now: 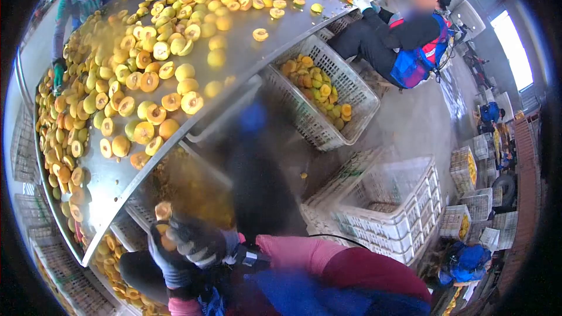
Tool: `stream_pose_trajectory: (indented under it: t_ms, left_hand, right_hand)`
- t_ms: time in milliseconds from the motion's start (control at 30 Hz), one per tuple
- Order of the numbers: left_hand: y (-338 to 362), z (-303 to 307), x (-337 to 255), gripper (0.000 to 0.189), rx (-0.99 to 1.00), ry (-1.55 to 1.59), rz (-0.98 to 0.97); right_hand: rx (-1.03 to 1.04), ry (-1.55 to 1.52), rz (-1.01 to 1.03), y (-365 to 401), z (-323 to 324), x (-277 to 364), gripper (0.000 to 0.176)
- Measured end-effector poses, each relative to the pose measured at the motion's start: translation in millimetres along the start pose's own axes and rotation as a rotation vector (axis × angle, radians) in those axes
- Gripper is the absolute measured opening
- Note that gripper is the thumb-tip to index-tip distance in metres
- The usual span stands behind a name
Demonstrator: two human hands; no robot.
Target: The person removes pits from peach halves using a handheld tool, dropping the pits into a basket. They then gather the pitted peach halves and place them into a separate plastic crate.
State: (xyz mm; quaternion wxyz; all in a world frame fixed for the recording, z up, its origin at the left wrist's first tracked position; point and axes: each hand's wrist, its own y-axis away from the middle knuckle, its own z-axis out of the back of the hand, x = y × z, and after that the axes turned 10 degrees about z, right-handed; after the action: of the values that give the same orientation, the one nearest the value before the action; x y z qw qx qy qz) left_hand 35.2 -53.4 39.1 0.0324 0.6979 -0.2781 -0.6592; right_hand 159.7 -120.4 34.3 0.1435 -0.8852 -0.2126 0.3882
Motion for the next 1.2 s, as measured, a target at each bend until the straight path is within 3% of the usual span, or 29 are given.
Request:
stream_pose_trajectory:
  t_ms: [67, 100, 133, 167, 200, 267, 300, 333, 367, 400, 467, 500, 567, 667, 700, 733, 800, 833, 867, 900, 933, 967, 1033, 1067, 1100, 1167, 1200]
  left_hand:
    - [19, -5, -24, 0.035, -0.177, 0.246, -0.188]
    - [23, 14, -33, 0.034, -0.281, -0.017, -0.371]
    - [27, 35, -42, 0.033, -0.465, -0.322, -0.542]
    - [33, 56, -52, 0.035, -0.687, -0.569, -0.683]
    - [38, 88, -70, 0.034, -0.646, -0.445, -0.573]
    - [46, 176, -90, 0.031, -0.578, -0.287, -0.362]
    - [44, 211, -92, 0.030, -0.656, -0.727, -0.274]
    - [35, 239, -92, 0.030, -0.700, -1.142, -0.146]
    - [35, 264, -84, 0.030, -0.706, -1.516, -0.018]
    - [28, 280, -83, 0.030, -0.661, -1.877, 0.126]
    - [-17, 217, -121, 0.030, -0.767, -1.546, -0.299]
    - [-43, 198, -137, 0.030, -0.746, -1.365, -0.275]
    - [-105, 181, -167, 0.039, -0.713, -1.341, -0.234]
    - [-202, 185, -174, 0.050, -0.629, -1.526, -0.393]
    - [-210, 156, -189, 0.051, -0.517, -1.506, -0.154]
    - [-242, 164, -173, 0.051, -0.549, -1.552, -0.220]
    - [-286, 179, -150, 0.052, -0.549, -1.366, -0.087]
    - [-302, 189, -147, 0.048, -0.340, -1.342, -0.154]
    - [-313, 197, -137, 0.043, -0.314, -1.330, -0.148]
    - [-312, 192, -136, 0.038, -0.288, -1.318, -0.142]
    - [-288, 163, -144, 0.031, -0.451, -1.321, -0.064]
    - [-298, 180, -133, 0.022, -0.250, -1.200, -0.059]
    - [-242, 122, -154, 0.027, -0.149, -0.889, 0.121]
    - [-218, 107, -145, 0.028, -0.107, -1.090, -0.427]
    - [-196, 92, -144, 0.034, -0.019, -1.067, -0.436]
    - [-152, 63, -130, 0.043, 0.096, -0.894, -0.533]
    - [-130, 45, -133, 0.047, 0.125, -0.927, -0.493]
  right_hand:
    - [-0.071, -0.028, -0.006, 0, -5, 7, 0.040]
    - [-0.047, -0.022, 0.016, 3, 5, 13, 0.038]
    - [0.054, -0.012, -0.087, 12, 41, 33, 0.034]
    - [-0.035, 0.015, -0.034, 17, 31, 25, 0.031]
    - [-0.123, 0.046, 0.018, 22, 20, 17, 0.028]
    - [0.087, -0.032, -0.069, 21, 46, 18, 0.037]
    - [-0.013, 0.078, -0.102, 22, 46, 21, 0.040]
    - [-0.204, 0.092, 0.013, 18, 9, 6, 0.040]
    - [-0.221, 0.177, -0.013, 18, 14, 12, 0.038]
    - [-0.447, 0.269, 0.027, 20, 12, 14, 0.050]
    - [-0.495, 0.246, 0.024, 14, 15, 20, 0.051]
    - [-0.566, 0.274, 0.042, 12, 17, 24, 0.051]
    - [-0.707, 0.331, 0.076, 6, 17, 29, 0.052]
    - [-0.964, 0.702, 0.132, 2, 19, 34, 0.051]
    - [-0.908, 0.555, 0.143, 9, 28, 42, 0.051]
    - [-0.908, 0.501, 0.165, 10, 36, 47, 0.051]
    - [-0.909, 0.392, 0.208, 12, 46, 53, 0.051]
    - [-0.966, 0.412, 0.221, 10, 43, 54, 0.052]
    - [-1.022, 0.431, 0.238, 6, 38, 53, 0.052]
    - [-1.076, 0.453, 0.255, 2, 34, 52, 0.053]
    - [-1.064, 0.483, 0.236, 0, 32, 53, 0.053]
    - [-1.052, 0.517, 0.214, -1, 29, 55, 0.053]
    - [-0.994, 0.641, 0.172, -10, 13, 52, 0.053]
    - [-0.947, 0.729, 0.153, -22, -5, 43, 0.053]
    - [-0.903, 0.812, 0.131, -31, -18, 37, 0.053]
    - [-0.932, 0.657, 0.168, -46, -28, 34, 0.049]
    - [-0.937, 0.588, 0.188, -56, -33, 35, 0.048]
